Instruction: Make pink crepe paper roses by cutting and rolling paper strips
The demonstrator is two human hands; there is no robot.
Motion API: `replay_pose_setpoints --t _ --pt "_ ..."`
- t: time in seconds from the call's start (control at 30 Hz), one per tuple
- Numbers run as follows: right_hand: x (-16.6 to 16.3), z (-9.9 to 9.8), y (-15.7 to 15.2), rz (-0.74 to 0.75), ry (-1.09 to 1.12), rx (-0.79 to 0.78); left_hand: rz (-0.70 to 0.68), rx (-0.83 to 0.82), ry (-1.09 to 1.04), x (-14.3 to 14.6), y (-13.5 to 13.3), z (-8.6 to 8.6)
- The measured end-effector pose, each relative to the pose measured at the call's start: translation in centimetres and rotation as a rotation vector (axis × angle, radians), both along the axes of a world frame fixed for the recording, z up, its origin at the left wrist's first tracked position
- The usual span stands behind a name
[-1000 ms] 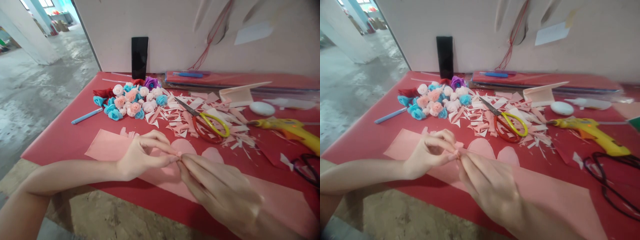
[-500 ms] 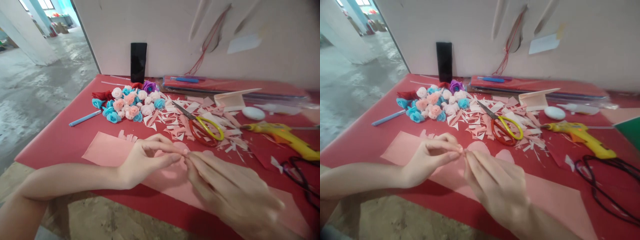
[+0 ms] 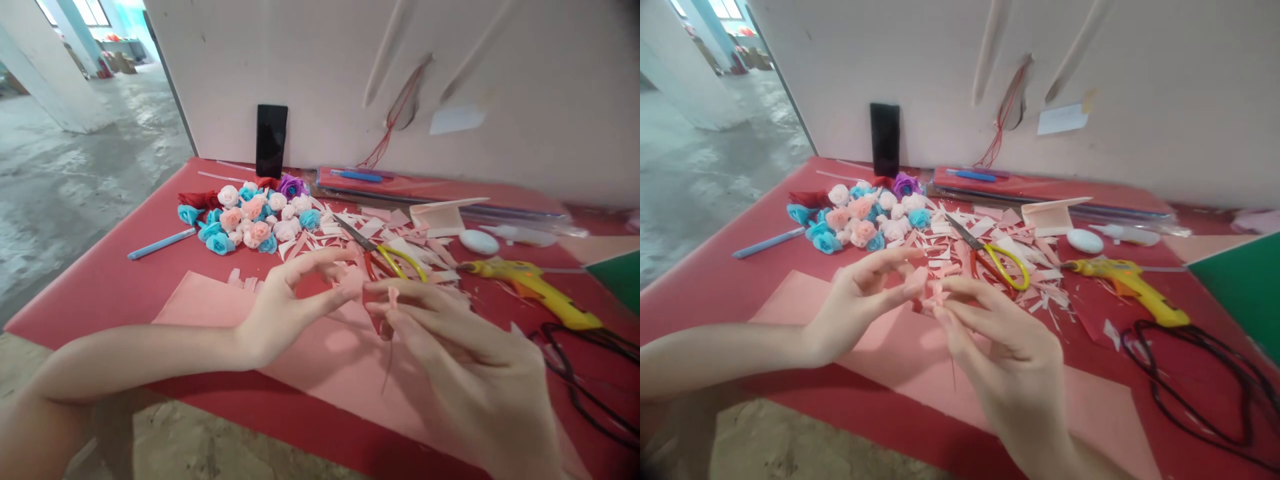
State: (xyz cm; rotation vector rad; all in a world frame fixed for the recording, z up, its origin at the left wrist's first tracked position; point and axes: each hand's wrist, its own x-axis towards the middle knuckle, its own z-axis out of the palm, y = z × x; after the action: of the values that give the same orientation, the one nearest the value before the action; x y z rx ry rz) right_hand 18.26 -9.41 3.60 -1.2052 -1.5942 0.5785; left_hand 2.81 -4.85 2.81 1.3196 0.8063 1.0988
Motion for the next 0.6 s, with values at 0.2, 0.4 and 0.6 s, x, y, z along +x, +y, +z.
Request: replay_pose_setpoints --t 0.2,0.4,0.6 --pt "-0.4 0.0 0.2 0.029 0.045 0.023 0.025 0.092 0.005 0.1 0.2 -0.4" --pt "-0.6 0.0 0.3 0.01 0.102 0.005 -0.055 0.034 -0.051 0.0 0.0 -0.4" --pt "0.1 -0.4 0.1 0.186 0.322 -0.283 -0.263 0.009 -0.169 -0.5 0.9 0.1"
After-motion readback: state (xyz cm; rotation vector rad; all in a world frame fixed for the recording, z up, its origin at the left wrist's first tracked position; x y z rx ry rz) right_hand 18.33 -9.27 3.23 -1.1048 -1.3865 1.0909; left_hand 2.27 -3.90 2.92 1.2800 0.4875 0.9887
